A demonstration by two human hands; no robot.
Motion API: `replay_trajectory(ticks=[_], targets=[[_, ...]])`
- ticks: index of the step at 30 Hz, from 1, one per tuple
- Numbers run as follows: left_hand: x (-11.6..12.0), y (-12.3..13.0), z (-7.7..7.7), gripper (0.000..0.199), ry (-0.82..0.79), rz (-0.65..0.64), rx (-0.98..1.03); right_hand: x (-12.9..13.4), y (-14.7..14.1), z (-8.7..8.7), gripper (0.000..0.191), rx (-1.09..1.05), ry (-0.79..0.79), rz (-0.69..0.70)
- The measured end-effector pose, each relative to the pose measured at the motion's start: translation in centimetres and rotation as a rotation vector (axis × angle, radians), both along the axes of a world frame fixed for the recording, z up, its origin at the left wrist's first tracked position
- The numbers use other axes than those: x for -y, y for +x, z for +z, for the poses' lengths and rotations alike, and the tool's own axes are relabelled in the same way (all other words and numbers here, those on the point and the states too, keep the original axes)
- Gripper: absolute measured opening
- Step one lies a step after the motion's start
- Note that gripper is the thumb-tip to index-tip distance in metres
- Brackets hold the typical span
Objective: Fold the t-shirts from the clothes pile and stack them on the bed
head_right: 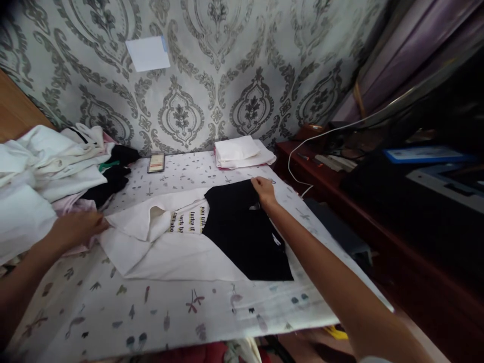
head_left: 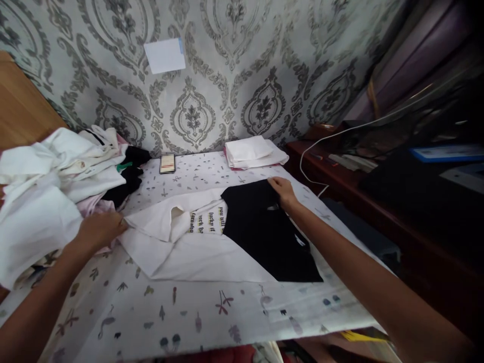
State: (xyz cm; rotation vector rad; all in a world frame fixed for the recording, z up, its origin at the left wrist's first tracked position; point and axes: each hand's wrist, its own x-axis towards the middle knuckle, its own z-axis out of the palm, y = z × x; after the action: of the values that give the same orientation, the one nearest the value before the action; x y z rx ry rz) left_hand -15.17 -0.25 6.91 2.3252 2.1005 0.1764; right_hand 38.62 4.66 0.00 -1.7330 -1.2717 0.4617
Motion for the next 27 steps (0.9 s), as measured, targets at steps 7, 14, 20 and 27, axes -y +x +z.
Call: replay_trajectory(ticks=[7,14,20,27], targets=[[1.3,9.3,0.7,0.055,-0.117,-0.529,-0.049,3.2,-1.2,0.9,0.063,0.320,-0.009,0.364],[-2.0,11.2,0.4,0.044,-0.191,-0.512,-0.206,2.6,-1.4,1.0,0.032,0.216,0.036,0.280],[-9.1,7.6,5.9,0.034,-0.024,-0.161,-0.325,-0.7,-1.1,3.4,0.028,0.187,0.248,0.178],[-12.2,8.2,3.2,0.042,0.011,0.013,-0.423,-5.0,-2.2,3.9,0.052,0.295,-0.114,-0.045]])
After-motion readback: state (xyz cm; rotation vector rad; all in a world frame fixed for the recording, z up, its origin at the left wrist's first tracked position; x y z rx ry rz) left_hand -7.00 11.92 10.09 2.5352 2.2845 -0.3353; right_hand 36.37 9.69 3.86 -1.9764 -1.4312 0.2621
